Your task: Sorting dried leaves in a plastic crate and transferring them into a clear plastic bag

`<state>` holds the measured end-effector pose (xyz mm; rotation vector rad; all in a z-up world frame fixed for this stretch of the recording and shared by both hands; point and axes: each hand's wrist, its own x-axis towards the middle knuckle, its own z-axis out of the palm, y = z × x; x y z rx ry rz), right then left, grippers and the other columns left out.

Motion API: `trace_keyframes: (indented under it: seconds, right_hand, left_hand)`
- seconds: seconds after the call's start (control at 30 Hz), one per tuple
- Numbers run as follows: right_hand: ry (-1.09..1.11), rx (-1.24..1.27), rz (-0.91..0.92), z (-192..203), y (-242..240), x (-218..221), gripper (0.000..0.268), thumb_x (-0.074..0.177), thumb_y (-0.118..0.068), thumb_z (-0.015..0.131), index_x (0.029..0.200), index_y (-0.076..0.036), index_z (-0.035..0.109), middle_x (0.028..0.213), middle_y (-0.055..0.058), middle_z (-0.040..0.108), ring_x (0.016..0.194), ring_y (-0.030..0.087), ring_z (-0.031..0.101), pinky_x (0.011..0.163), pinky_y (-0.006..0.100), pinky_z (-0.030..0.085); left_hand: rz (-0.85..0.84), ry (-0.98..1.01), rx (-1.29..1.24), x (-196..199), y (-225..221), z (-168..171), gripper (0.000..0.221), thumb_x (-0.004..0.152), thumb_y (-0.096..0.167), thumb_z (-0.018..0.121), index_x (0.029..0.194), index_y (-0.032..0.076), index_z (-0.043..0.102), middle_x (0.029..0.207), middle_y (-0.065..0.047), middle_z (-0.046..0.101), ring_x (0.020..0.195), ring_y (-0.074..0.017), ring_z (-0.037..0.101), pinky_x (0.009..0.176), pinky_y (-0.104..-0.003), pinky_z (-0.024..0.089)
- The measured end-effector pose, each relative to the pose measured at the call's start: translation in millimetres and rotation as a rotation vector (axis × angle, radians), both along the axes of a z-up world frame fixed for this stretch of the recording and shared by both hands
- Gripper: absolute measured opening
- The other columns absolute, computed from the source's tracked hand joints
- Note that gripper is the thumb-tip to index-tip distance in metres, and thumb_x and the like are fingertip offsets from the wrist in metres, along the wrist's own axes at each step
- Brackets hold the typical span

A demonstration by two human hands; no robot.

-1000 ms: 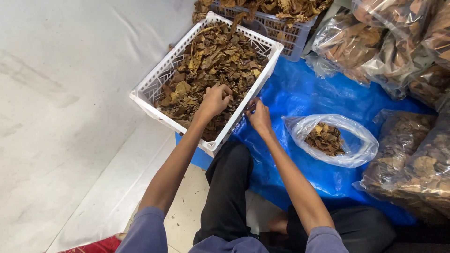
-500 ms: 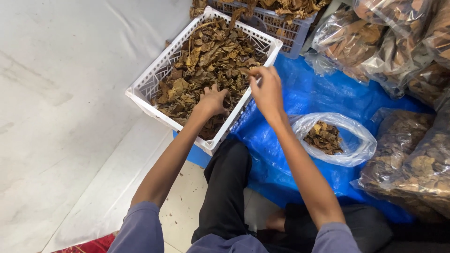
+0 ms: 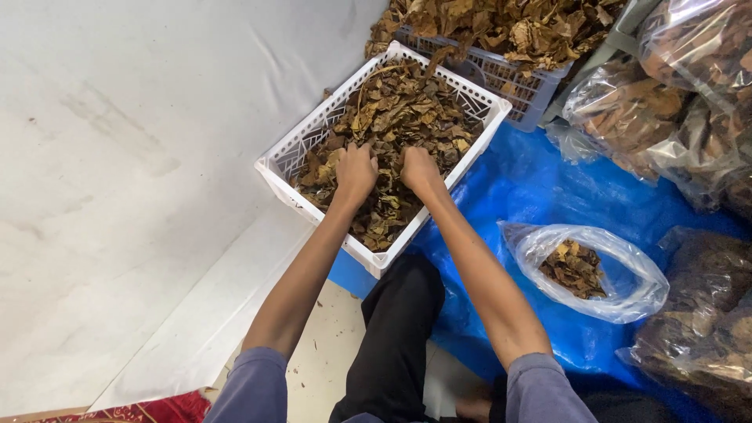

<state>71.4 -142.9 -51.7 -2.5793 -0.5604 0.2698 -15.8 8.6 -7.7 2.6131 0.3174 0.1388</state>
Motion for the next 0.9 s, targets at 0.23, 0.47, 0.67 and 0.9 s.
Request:
trace_keyframes:
  seconds: [0.23, 0.47, 0.67, 0.9]
  right_hand:
    - [0.201, -0.064, 0.081, 44.2, 3.2, -28.0, 0.048, 0.11, -0.036, 0.048, 0.12, 0.006, 0.07, 0.097, 0.027, 0.072, 0.074, 0.028, 0.068, 0.061, 0.042, 0.053]
    - [0.242, -0.446, 0.287, 28.7, 17.0, -13.0, 0.074, 0.079, -0.043, 0.09, 0.131, -0.002, 0.058, 0.121, 0.02, 0.066, 0.103, 0.035, 0.065, 0.078, 0.045, 0.059]
    - [0.252, -0.376, 0.26, 54.1, 8.5, -25.2, 0.073, 0.084, -0.026, 0.086, 0.143, 0.004, 0.056, 0.126, 0.026, 0.069, 0.103, 0.037, 0.07, 0.075, 0.047, 0.063]
    - [0.26, -0.048, 0.119, 82.5, -12.2, -30.4, 0.057, 0.093, -0.02, 0.073, 0.146, -0.003, 0.057, 0.142, 0.028, 0.058, 0.127, 0.046, 0.059, 0.096, 0.058, 0.058]
  left_hand:
    - [0.077, 0.005, -0.04, 33.8, 10.6, -57.9, 0.022, 0.103, 0.029, 0.059, 0.106, 0.01, 0.068, 0.108, -0.014, 0.065, 0.118, -0.0381, 0.06, 0.102, -0.058, 0.049]
    - [0.077, 0.002, -0.095, 35.5, 5.9, -53.5, 0.021, 0.104, 0.02, 0.053, 0.114, 0.005, 0.064, 0.117, -0.02, 0.058, 0.118, -0.0432, 0.059, 0.09, -0.054, 0.057]
    - [0.064, 0.008, -0.077, 12.4, -1.9, -18.2, 0.029, 0.105, 0.013, 0.053, 0.13, 0.0, 0.057, 0.131, -0.028, 0.046, 0.125, -0.0487, 0.053, 0.091, -0.057, 0.058]
    - [-0.017, -0.031, -0.08, 22.4, -1.0, -30.6, 0.016, 0.102, 0.006, 0.054, 0.116, 0.01, 0.062, 0.123, -0.018, 0.046, 0.123, -0.0423, 0.048, 0.09, -0.054, 0.057]
